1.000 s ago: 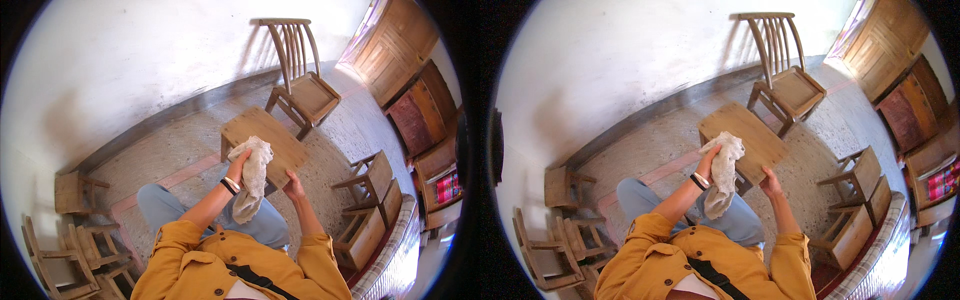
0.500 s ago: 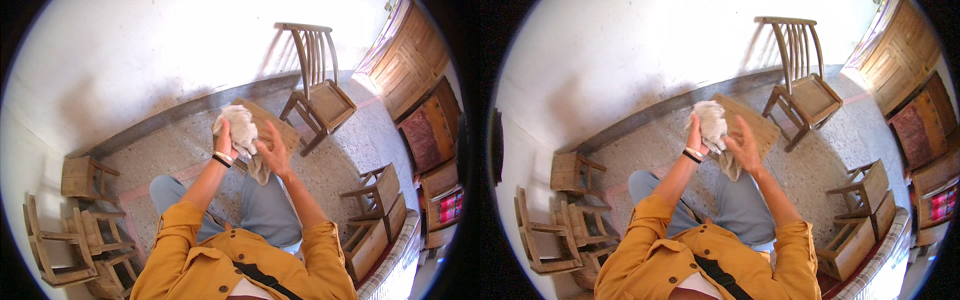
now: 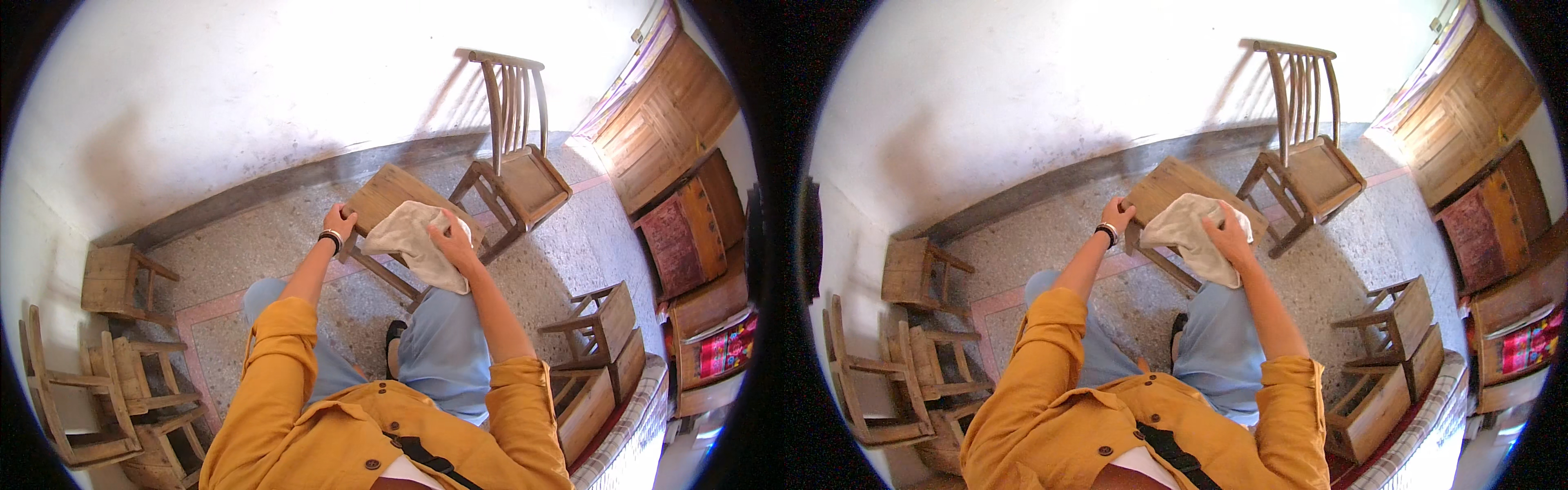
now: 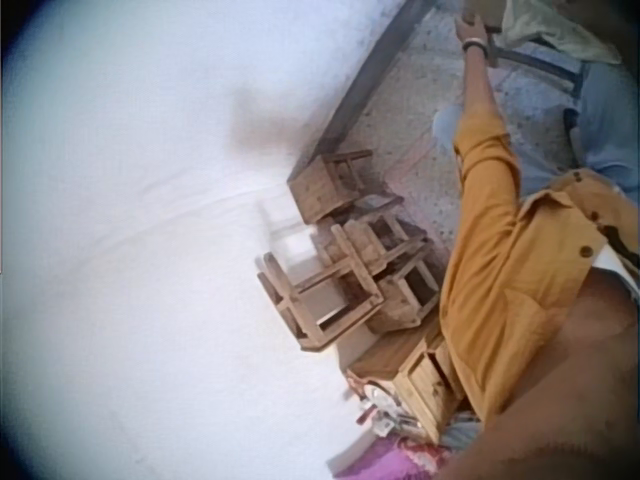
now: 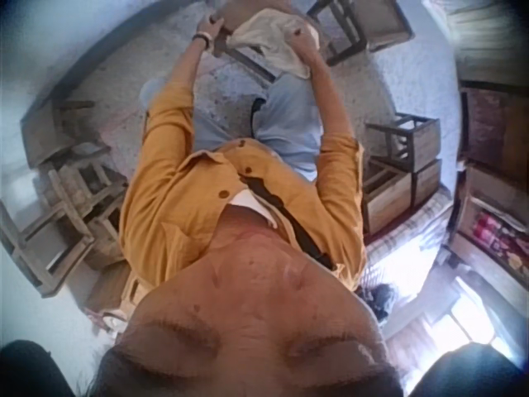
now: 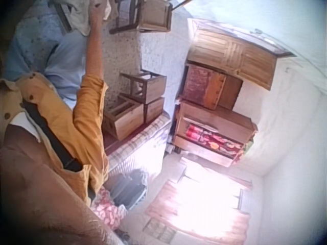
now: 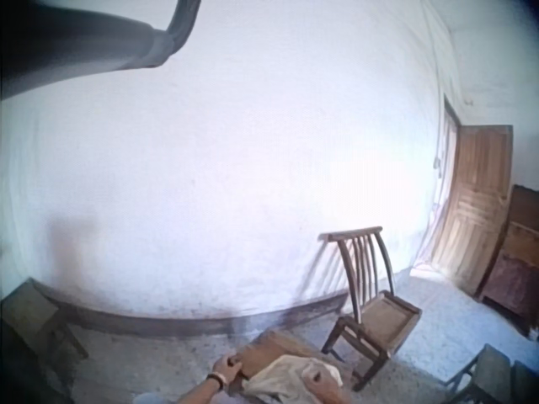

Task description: The person sits on the floor and wipes the surfaces of several small wooden stools with a white cloth. They handle the stools one at a time, wiping the top and sides, then stacking the cleaned stools together in a pile.

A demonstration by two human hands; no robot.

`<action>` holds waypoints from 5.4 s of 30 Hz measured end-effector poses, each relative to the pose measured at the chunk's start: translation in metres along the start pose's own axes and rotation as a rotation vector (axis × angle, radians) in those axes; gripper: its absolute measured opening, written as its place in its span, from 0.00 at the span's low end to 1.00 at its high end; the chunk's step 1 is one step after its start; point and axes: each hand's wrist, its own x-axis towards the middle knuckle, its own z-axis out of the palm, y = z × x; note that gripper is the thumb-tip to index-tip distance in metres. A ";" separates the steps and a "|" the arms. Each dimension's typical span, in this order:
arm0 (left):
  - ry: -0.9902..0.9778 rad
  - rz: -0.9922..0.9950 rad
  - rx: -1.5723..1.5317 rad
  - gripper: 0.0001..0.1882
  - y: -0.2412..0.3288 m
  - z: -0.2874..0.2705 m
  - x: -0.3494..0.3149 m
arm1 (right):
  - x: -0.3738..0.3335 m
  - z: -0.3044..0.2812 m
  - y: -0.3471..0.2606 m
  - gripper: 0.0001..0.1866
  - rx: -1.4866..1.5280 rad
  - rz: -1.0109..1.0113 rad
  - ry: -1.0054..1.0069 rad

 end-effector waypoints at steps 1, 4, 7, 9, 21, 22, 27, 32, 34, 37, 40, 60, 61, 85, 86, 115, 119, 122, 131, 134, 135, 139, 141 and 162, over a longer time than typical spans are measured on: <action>0.017 -0.022 -0.034 0.21 -0.001 -0.001 -0.006 | 0.005 0.005 0.004 0.42 -0.025 -0.069 -0.150; 0.105 -0.091 -0.047 0.20 -0.005 0.002 -0.039 | 0.003 0.025 -0.007 0.45 -0.296 -0.018 -0.380; 0.083 -0.156 -0.091 0.19 -0.007 0.006 -0.083 | -0.010 0.057 -0.009 0.44 -0.537 -0.117 -0.202; 0.065 -0.164 -0.181 0.17 0.009 0.003 -0.122 | -0.024 0.078 -0.009 0.39 -0.685 -0.210 -0.035; -0.087 -0.099 -0.332 0.23 0.000 0.010 -0.123 | -0.053 0.065 0.022 0.19 -0.764 -0.374 0.274; -0.127 -0.099 -0.315 0.26 0.005 0.008 -0.124 | -0.040 0.044 0.041 0.20 -0.829 -0.400 0.388; -0.148 -0.054 -0.317 0.33 -0.015 0.024 -0.121 | -0.012 -0.006 0.084 0.19 -0.501 -0.520 0.339; -0.321 -0.351 -0.957 0.34 -0.003 0.012 -0.130 | -0.036 0.094 -0.040 0.25 -0.510 -0.488 -0.015; -0.269 -0.503 -1.062 0.36 0.008 0.006 -0.131 | -0.034 0.123 -0.056 0.24 -0.538 -0.547 -0.035; -0.241 -0.422 -1.095 0.38 -0.005 0.003 -0.128 | -0.010 0.138 -0.050 0.21 -0.604 -0.631 0.053; -0.321 -0.466 -1.023 0.38 -0.016 0.008 -0.122 | 0.019 0.098 -0.025 0.18 -0.806 -0.289 0.010; -0.192 -0.644 -1.124 0.44 0.009 0.001 -0.125 | -0.011 0.121 -0.040 0.23 -0.642 -0.529 -0.055; -0.295 -0.565 -1.205 0.44 -0.007 0.001 -0.121 | 0.001 0.112 -0.035 0.22 -0.692 -0.440 -0.041; -0.447 -0.407 -1.214 0.38 -0.026 0.009 -0.115 | 0.024 0.096 -0.003 0.21 -0.678 -0.389 0.078; -0.451 -0.375 -1.178 0.38 -0.028 0.010 -0.115 | 0.025 0.073 0.001 0.19 -0.665 -0.325 0.129; -0.367 -0.212 -0.869 0.30 -0.056 0.032 -0.110 | -0.079 0.011 0.043 0.24 -0.769 -0.210 0.268; -0.471 -0.256 -1.017 0.31 -0.040 0.024 -0.116 | -0.095 0.078 -0.019 0.26 -0.695 -0.424 -0.056; -0.425 -0.480 -1.329 0.31 -0.029 0.018 -0.118 | -0.065 0.121 -0.048 0.25 -0.605 -0.547 -0.152; -0.437 -0.454 -1.166 0.33 -0.023 0.012 -0.119 | 0.035 0.069 0.024 0.22 -0.745 -0.234 0.175; -0.451 -0.329 -0.988 0.32 -0.017 0.013 -0.121 | 0.000 0.011 0.049 0.21 -0.753 -0.128 0.328; -0.455 -0.320 -0.980 0.32 -0.016 0.014 -0.120 | -0.015 0.004 0.051 0.21 -0.772 -0.134 0.332; -0.464 -0.274 -0.979 0.31 -0.023 0.019 -0.119 | -0.079 0.019 0.042 0.24 -0.812 -0.183 0.310; -0.439 -0.276 -0.999 0.33 -0.042 0.024 -0.116 | -0.095 0.051 0.010 0.28 -0.728 -0.306 0.105; -0.487 -0.415 -1.082 0.34 -0.023 0.015 -0.117 | -0.092 0.037 0.020 0.27 -0.732 -0.282 0.127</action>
